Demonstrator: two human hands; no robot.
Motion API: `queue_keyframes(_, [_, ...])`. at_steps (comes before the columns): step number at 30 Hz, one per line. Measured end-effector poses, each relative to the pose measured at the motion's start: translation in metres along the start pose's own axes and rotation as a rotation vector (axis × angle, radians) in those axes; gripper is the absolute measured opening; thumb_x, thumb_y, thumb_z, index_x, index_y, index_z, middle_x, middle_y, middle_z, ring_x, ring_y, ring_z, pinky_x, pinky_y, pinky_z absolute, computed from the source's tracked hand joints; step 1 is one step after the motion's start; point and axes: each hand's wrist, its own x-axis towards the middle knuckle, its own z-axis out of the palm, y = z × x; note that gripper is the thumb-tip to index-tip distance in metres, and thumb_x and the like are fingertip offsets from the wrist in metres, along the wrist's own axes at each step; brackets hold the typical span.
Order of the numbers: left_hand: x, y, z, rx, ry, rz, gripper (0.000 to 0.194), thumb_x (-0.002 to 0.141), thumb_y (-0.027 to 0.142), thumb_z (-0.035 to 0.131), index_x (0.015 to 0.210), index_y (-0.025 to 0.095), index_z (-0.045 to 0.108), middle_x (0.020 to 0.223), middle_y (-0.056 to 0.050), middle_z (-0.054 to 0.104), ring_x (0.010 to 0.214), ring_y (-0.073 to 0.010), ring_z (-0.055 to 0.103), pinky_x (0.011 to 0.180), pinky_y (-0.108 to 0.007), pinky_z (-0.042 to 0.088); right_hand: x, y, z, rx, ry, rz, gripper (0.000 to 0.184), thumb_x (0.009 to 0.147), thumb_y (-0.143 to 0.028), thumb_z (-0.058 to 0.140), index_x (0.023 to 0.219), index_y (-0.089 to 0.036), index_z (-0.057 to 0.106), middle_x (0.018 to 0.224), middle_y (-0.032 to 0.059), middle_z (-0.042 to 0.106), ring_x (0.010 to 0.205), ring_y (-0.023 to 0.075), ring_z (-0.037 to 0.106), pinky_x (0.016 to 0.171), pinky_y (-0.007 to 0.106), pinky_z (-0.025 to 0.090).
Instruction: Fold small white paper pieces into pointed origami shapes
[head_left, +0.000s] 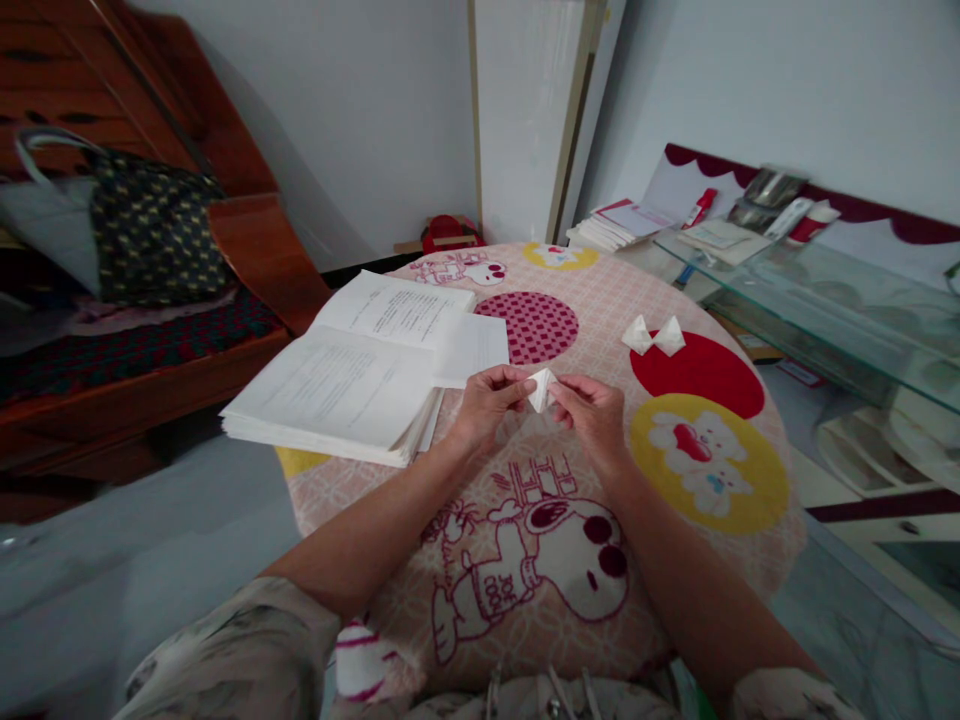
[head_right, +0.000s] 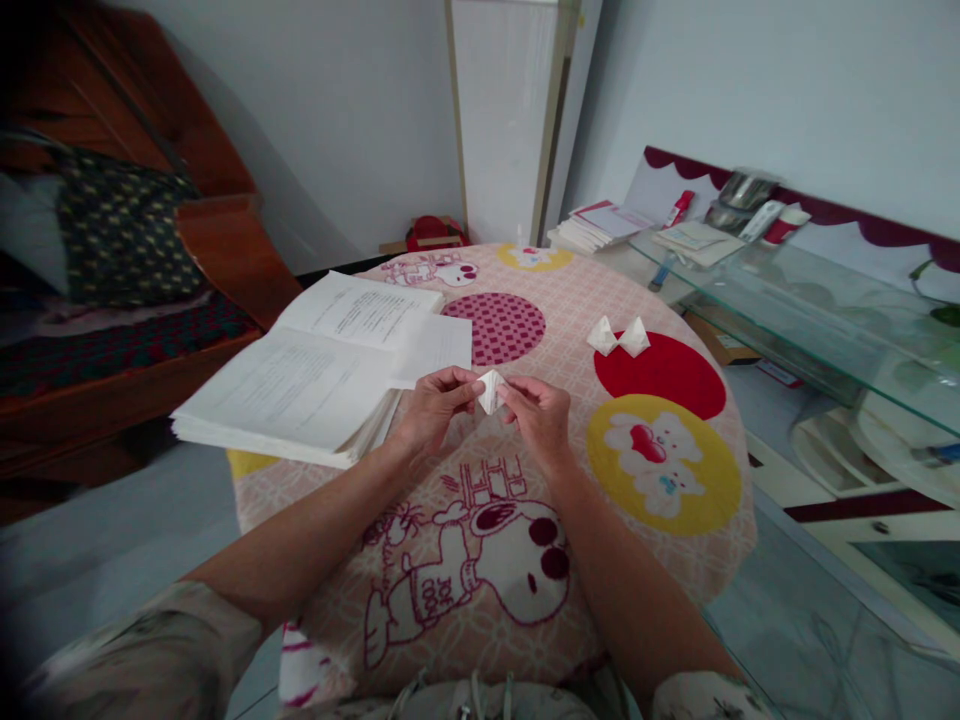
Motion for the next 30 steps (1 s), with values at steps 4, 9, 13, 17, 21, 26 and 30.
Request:
queue_keyframes(4, [0.0005,-0.0012,-0.0011,0.015,0.016,0.021,0.022,0.063,0.027,0.088,0.07,0.014,0.072,0.061,0.0,0.063,0.052,-0.0069,0.049,0.054,-0.022,0.038,-0.0003,0.0006,-0.0005,-0.025,-0.011,-0.02,0.027,0.074,-0.043,0.077,0.085,-0.018,0.078,0.062,0.0008,0.068,0.046,0.012,0.056,0.044,0.025,0.044])
queue_keyframes(9, [0.0001,-0.0017,-0.0014,0.003,-0.01,0.034,0.023,0.063,0.027,0.088,0.071,0.013,0.072,0.069,-0.003,0.068,0.061,-0.0097,0.057,0.062,-0.023,0.044,0.0005,0.0009,-0.0028,-0.041,-0.032,-0.008,0.027,0.074,-0.043,0.077,0.085,-0.018,0.079,0.062,0.0014,0.069,0.048,0.0136,0.058,0.046,0.026,0.046])
queue_keyframes(13, [-0.0005,-0.0006,-0.0014,0.036,-0.054,0.037,0.025,0.064,0.031,0.088,0.071,0.013,0.071,0.066,-0.002,0.067,0.058,-0.0097,0.056,0.058,-0.023,0.042,0.0031,0.0017,-0.0072,-0.093,-0.047,-0.051,0.024,0.075,-0.042,0.078,0.082,-0.019,0.079,0.065,0.002,0.071,0.055,0.0162,0.062,0.053,0.028,0.05])
queue_keyframes(17, [0.0003,-0.0015,-0.0027,0.085,-0.077,0.022,0.025,0.065,0.031,0.087,0.07,0.013,0.07,0.064,-0.002,0.067,0.055,-0.0095,0.056,0.056,-0.022,0.041,0.005,0.0015,-0.0097,-0.053,-0.081,-0.063,0.021,0.075,-0.039,0.076,0.082,-0.019,0.079,0.073,0.0027,0.074,0.063,0.0177,0.065,0.06,0.03,0.053])
queue_keyframes(21, [0.0015,-0.0036,-0.0039,0.104,-0.084,-0.024,0.027,0.064,0.032,0.086,0.07,0.013,0.069,0.064,-0.002,0.067,0.056,-0.0106,0.058,0.057,-0.023,0.045,0.0059,0.0019,-0.0098,-0.016,-0.109,-0.032,0.022,0.074,-0.039,0.076,0.083,-0.018,0.08,0.071,0.0025,0.074,0.061,0.0175,0.065,0.059,0.029,0.052])
queue_keyframes(26, [0.0022,-0.0043,-0.0048,0.105,-0.085,-0.089,0.027,0.063,0.032,0.086,0.069,0.012,0.068,0.065,-0.003,0.067,0.057,-0.011,0.059,0.06,-0.025,0.047,0.0047,0.0033,-0.0101,-0.014,-0.111,-0.013,0.019,0.074,-0.036,0.075,0.078,-0.018,0.079,0.067,0.0012,0.072,0.059,0.0164,0.062,0.057,0.028,0.049])
queue_keyframes(30, [0.0016,-0.0038,-0.0053,0.105,-0.115,-0.112,0.027,0.064,0.032,0.086,0.069,0.012,0.068,0.065,-0.003,0.067,0.057,-0.0105,0.059,0.059,-0.024,0.045,0.0028,0.0022,-0.0096,0.031,-0.12,0.011,0.015,0.074,-0.033,0.074,0.074,-0.019,0.078,0.065,-0.0002,0.07,0.059,0.0152,0.06,0.057,0.027,0.047])
